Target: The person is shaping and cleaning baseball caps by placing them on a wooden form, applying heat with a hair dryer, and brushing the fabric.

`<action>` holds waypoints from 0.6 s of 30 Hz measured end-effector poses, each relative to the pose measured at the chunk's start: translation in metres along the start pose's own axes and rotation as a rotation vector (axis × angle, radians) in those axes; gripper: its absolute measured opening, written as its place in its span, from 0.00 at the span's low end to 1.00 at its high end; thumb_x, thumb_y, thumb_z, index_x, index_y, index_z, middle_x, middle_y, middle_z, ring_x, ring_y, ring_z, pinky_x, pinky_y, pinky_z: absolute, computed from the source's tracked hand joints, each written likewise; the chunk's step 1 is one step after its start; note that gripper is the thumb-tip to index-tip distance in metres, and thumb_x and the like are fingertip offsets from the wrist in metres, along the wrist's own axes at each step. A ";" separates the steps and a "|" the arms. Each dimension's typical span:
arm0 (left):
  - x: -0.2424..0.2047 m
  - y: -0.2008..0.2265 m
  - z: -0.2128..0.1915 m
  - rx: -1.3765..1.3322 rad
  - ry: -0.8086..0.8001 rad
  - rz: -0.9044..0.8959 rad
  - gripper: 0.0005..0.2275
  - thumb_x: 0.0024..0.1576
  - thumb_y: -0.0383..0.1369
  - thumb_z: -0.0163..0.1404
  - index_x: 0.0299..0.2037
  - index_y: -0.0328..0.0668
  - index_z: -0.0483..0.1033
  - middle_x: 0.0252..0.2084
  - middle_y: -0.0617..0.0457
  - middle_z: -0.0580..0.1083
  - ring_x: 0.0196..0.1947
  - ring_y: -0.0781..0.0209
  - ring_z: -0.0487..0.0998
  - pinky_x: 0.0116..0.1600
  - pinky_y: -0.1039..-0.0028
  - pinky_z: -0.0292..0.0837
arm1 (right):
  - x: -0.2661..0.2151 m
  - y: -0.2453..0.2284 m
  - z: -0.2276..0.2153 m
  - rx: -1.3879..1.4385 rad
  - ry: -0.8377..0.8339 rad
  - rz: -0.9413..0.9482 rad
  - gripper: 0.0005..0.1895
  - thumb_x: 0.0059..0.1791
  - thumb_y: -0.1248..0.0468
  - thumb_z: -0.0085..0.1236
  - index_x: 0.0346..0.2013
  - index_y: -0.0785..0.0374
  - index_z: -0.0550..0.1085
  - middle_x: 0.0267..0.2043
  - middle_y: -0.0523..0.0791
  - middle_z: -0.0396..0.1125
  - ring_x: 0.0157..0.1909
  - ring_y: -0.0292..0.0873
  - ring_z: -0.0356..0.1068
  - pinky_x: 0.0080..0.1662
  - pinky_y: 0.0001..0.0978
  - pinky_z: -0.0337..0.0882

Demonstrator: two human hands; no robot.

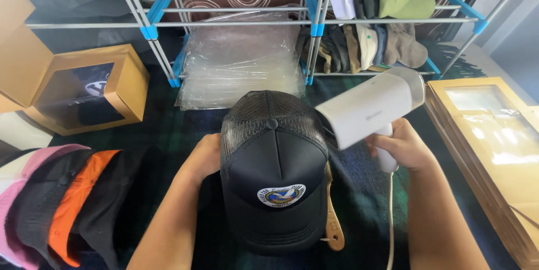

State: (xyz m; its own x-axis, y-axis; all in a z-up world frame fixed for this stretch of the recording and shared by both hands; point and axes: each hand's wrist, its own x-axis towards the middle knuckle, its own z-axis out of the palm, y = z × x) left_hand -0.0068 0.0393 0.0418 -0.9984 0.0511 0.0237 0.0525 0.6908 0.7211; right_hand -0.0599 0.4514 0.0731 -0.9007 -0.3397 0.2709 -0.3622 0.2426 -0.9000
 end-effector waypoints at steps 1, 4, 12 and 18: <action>0.005 -0.009 0.003 -0.004 0.002 -0.003 0.12 0.56 0.32 0.53 0.36 0.25 0.83 0.31 0.30 0.80 0.37 0.31 0.81 0.41 0.57 0.78 | -0.001 0.001 0.001 -0.003 -0.004 0.001 0.06 0.40 0.70 0.63 0.18 0.68 0.79 0.10 0.49 0.67 0.15 0.42 0.68 0.32 0.35 0.69; 0.013 -0.026 0.006 0.014 0.001 0.003 0.12 0.56 0.35 0.54 0.33 0.30 0.83 0.28 0.35 0.80 0.34 0.36 0.82 0.38 0.59 0.78 | -0.001 0.000 0.001 -0.053 0.056 0.037 0.07 0.42 0.68 0.64 0.21 0.68 0.79 0.11 0.49 0.68 0.16 0.43 0.69 0.33 0.36 0.69; 0.007 -0.011 0.000 -0.009 -0.037 -0.036 0.13 0.57 0.35 0.52 0.36 0.27 0.83 0.33 0.32 0.80 0.40 0.32 0.81 0.42 0.56 0.78 | -0.003 0.014 -0.002 -0.023 0.013 0.010 0.07 0.42 0.67 0.64 0.21 0.69 0.80 0.09 0.49 0.68 0.15 0.43 0.68 0.33 0.36 0.68; 0.006 -0.007 -0.001 -0.003 -0.042 -0.060 0.14 0.58 0.35 0.51 0.38 0.27 0.83 0.35 0.32 0.81 0.42 0.34 0.82 0.45 0.58 0.78 | -0.002 0.020 -0.004 -0.011 0.038 -0.054 0.06 0.42 0.67 0.64 0.23 0.70 0.80 0.10 0.48 0.68 0.15 0.42 0.68 0.32 0.36 0.69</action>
State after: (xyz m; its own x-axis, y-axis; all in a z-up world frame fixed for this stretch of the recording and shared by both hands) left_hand -0.0127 0.0341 0.0372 -0.9980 0.0401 -0.0488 -0.0075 0.6915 0.7224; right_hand -0.0662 0.4609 0.0561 -0.8879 -0.3183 0.3322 -0.4134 0.2350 -0.8797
